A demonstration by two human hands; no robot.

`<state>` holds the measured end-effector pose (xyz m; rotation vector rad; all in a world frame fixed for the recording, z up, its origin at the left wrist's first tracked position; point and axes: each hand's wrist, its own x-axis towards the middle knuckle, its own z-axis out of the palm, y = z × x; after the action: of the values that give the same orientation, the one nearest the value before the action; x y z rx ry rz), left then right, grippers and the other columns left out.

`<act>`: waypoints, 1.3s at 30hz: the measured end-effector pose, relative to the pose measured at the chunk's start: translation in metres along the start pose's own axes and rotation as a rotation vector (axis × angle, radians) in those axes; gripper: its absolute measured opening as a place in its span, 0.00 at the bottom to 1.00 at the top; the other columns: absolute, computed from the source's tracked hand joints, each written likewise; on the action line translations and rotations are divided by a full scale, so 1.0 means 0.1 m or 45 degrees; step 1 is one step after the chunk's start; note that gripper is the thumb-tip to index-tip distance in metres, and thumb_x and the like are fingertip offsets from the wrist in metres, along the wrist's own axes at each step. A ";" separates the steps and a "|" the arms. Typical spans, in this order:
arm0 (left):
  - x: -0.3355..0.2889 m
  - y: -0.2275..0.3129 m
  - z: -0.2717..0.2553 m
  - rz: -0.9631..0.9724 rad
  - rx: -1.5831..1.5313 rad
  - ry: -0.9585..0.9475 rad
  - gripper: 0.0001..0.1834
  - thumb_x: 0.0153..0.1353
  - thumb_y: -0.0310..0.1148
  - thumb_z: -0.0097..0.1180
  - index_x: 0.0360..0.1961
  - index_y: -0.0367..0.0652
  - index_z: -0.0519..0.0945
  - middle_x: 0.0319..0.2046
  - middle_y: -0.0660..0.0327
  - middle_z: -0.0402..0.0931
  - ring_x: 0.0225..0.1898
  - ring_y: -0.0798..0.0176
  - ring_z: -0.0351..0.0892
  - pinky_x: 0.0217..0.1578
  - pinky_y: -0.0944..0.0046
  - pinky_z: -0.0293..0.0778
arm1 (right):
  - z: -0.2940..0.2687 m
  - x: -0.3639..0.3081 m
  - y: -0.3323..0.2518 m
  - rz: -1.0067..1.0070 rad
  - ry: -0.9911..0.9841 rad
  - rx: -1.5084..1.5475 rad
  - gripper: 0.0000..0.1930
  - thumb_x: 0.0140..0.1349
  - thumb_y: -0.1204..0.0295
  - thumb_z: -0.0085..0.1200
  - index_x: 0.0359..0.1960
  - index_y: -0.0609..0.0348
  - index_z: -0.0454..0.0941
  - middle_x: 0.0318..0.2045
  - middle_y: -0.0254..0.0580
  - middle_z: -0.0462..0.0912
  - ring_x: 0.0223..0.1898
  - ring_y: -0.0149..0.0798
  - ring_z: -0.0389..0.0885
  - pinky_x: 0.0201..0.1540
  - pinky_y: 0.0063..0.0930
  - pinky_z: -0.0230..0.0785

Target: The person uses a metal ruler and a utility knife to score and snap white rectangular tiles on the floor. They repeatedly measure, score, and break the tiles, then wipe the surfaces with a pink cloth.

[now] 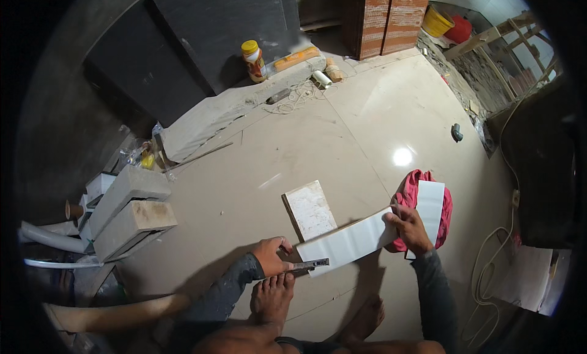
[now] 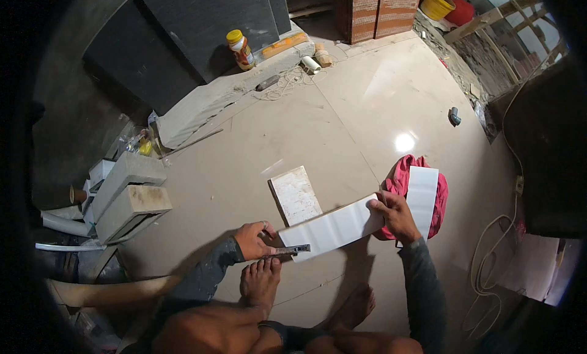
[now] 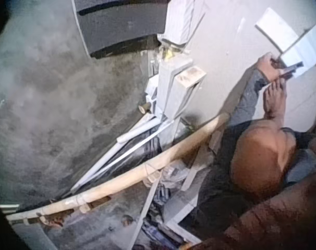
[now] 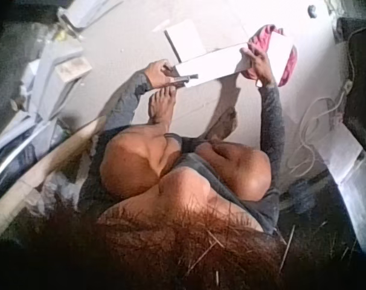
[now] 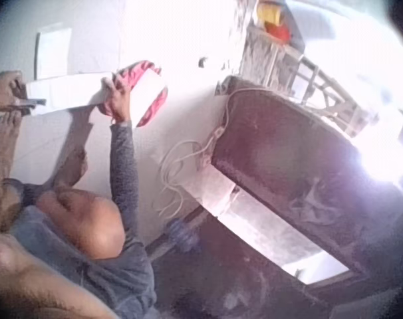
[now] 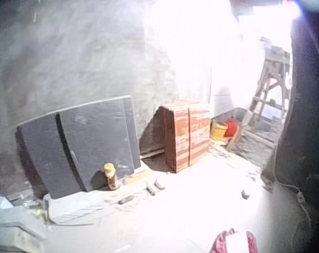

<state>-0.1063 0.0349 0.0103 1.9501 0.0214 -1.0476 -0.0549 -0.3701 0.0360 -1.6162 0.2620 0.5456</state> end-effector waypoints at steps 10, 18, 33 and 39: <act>0.15 -0.01 0.43 0.177 0.037 -0.308 0.48 0.55 0.32 0.75 0.75 0.36 0.63 0.65 0.49 0.72 0.38 0.58 0.90 0.43 0.60 0.84 | 0.59 1.53 -0.76 -0.340 -0.872 -0.944 0.17 0.66 0.58 0.68 0.41 0.61 0.88 0.30 0.44 0.88 0.33 0.34 0.82 0.42 0.37 0.74; 0.13 -0.02 0.46 0.111 0.053 -0.276 0.49 0.55 0.37 0.75 0.73 0.31 0.64 0.63 0.45 0.76 0.40 0.54 0.89 0.48 0.56 0.82 | 1.35 2.03 -0.81 -0.456 -1.003 -1.117 0.17 0.60 0.57 0.71 0.41 0.58 0.90 0.31 0.48 0.88 0.34 0.48 0.85 0.40 0.43 0.76; 0.34 -0.04 -0.01 0.053 -0.043 0.098 0.07 0.59 0.33 0.69 0.36 0.43 0.90 0.32 0.55 0.89 0.37 0.56 0.90 0.43 0.58 0.83 | 1.41 1.51 -0.29 -0.589 0.008 -0.762 0.14 0.64 0.65 0.66 0.46 0.61 0.87 0.41 0.47 0.90 0.40 0.41 0.88 0.45 0.35 0.80; 0.57 -0.18 -0.64 -0.005 -0.138 0.437 0.06 0.54 0.35 0.69 0.29 0.46 0.91 0.30 0.53 0.89 0.35 0.52 0.90 0.42 0.56 0.84 | 1.10 0.61 -0.03 -0.168 0.530 -0.578 0.12 0.67 0.68 0.65 0.40 0.68 0.86 0.31 0.42 0.89 0.33 0.31 0.84 0.40 0.27 0.77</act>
<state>-0.0345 0.0705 -0.0247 2.0077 0.2664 -0.6885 -0.0224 -0.2526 0.0044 -2.1705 0.3530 0.1634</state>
